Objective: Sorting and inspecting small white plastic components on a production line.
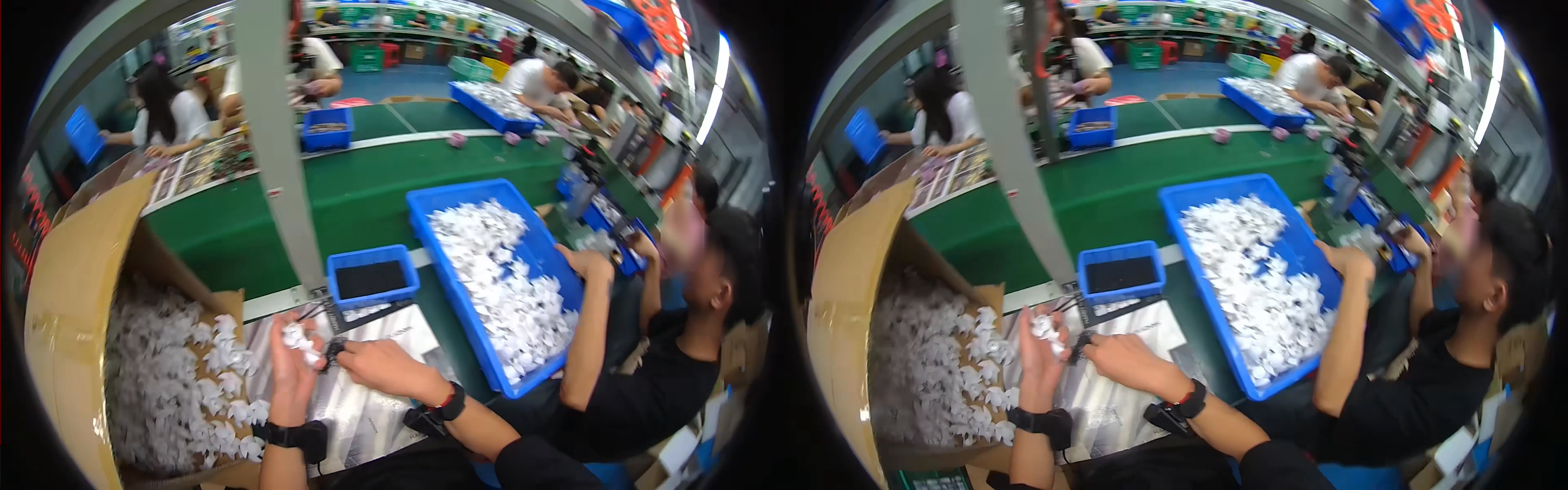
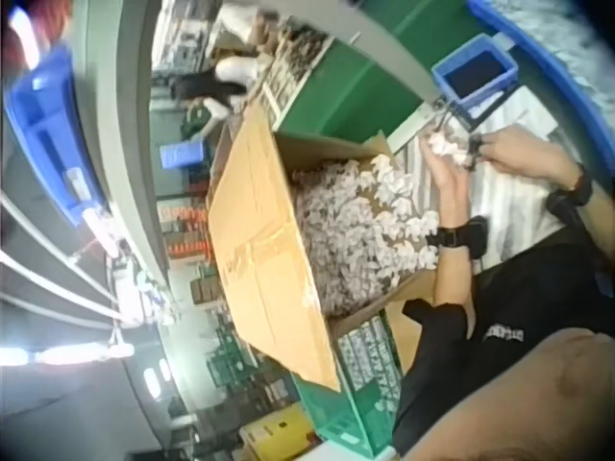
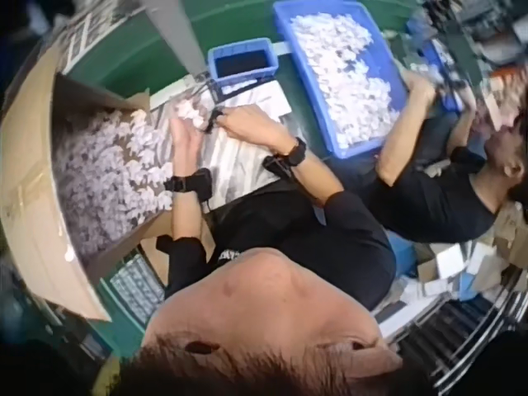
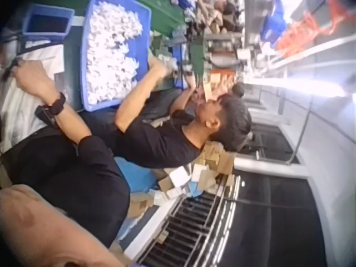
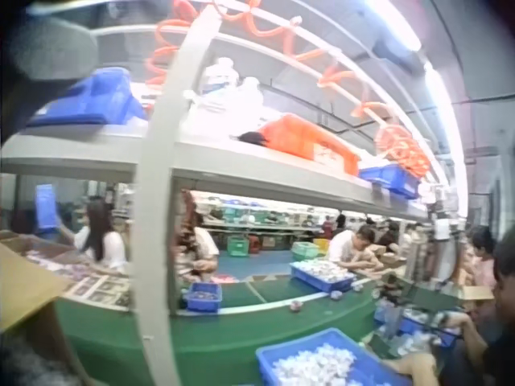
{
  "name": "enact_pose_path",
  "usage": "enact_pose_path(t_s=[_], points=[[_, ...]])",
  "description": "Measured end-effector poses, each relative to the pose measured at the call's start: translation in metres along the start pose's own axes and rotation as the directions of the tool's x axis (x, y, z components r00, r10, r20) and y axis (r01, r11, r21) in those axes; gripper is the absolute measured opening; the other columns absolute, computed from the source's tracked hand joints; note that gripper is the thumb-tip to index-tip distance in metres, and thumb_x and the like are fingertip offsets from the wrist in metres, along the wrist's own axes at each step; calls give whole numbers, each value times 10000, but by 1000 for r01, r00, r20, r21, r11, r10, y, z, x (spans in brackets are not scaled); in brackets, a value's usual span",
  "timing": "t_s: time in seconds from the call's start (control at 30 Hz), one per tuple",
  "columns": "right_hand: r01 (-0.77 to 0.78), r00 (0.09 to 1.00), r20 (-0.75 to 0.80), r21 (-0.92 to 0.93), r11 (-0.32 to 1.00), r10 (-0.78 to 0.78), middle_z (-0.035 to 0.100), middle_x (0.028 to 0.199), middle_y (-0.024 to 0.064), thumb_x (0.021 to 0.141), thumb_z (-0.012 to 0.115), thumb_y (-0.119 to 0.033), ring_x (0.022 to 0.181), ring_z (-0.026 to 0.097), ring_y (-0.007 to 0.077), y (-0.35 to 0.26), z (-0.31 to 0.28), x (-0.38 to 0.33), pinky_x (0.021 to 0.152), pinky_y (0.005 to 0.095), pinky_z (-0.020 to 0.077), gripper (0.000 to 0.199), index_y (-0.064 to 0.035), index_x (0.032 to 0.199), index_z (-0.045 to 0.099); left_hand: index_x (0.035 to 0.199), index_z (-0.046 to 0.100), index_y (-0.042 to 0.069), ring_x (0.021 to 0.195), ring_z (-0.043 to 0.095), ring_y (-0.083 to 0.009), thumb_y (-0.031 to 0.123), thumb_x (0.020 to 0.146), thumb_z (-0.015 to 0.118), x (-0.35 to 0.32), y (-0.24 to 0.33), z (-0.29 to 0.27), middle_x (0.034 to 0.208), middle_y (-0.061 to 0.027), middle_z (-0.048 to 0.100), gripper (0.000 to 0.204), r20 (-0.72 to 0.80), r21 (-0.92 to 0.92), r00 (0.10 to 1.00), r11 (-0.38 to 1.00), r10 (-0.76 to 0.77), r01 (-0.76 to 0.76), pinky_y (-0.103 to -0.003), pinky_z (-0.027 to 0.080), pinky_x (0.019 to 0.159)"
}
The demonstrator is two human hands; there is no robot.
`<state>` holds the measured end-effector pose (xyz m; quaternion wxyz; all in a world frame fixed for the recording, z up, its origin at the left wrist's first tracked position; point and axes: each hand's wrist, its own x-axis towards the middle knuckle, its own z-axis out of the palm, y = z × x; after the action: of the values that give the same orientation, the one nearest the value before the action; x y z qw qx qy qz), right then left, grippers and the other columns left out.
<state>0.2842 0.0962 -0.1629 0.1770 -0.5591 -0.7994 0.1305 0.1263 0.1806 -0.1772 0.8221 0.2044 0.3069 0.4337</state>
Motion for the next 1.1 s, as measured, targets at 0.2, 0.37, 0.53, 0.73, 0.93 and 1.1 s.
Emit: enact_pose_path(t_s=[0.2, 0.37, 0.53, 0.73, 0.93, 1.1], points=[[-80, 994, 68, -1, 997, 79, 617, 814, 173, 743, 573, -86, 747, 653, 365, 5, 23, 9, 594, 459, 517, 126, 15, 818, 587, 1038, 540, 194, 574, 553, -127, 447, 974, 429, 5, 11, -18, 844, -10, 615, 284, 12, -84, 998, 995, 54, -52, -242, 399, 331], [-31, 991, -131, -66, 997, 22, 649, 800, 168, 706, 606, -91, 717, 664, 342, 4, 33, 1, 570, 434, 517, 104, 1, 716, 655, 1067, 515, 167, 590, 519, -124, 435, 973, 443, 4, 13, -14, 901, -32, 607, 293, 16, -12, 997, 997, 76, -76, -220, 339, 329], [12, 990, -139, -87, 996, -24, 650, 764, 156, 705, 606, -100, 713, 665, 325, -2, 29, -5, 568, 427, 513, 120, 6, 720, 660, 1077, 507, 171, 589, 520, -133, 438, 976, 416, 9, 14, -18, 973, -50, 606, 300, 12, -28, 996, 996, 83, -83, -232, 356, 325], [-32, 996, -75, 197, 980, 47, 615, 816, 184, 725, 614, -180, 785, 634, 347, 16, 18, 10, 613, 415, 497, 198, -4, 814, 592, 1024, 540, 192, 530, 539, -132, 482, 974, 337, 0, 14, -1, 804, 9, 602, 357, -111, 75, 991, 995, 76, -68, -266, 370, 308], [143, 906, -311, 864, 483, 287, 560, 865, 19, 856, 613, -48, 729, 560, 99, 9, 3, 22, 665, 265, 493, 50, -6, 883, 610, 989, 446, 144, 447, 489, -120, 529, 996, 282, -15, 4, 14, 667, -41, 535, 418, 209, 179, 977, 981, 38, -77, -233, 343, 303], [73, 942, -132, 978, 194, 308, 465, 843, 13, 860, 596, 15, 672, 521, 68, -21, 4, 29, 558, 221, 525, 31, 40, 876, 587, 1006, 405, 119, 451, 488, -114, 520, 1010, 239, -23, 3, 11, 680, -62, 528, 434, 284, 291, 959, 953, 1, -87, -224, 355, 325]])
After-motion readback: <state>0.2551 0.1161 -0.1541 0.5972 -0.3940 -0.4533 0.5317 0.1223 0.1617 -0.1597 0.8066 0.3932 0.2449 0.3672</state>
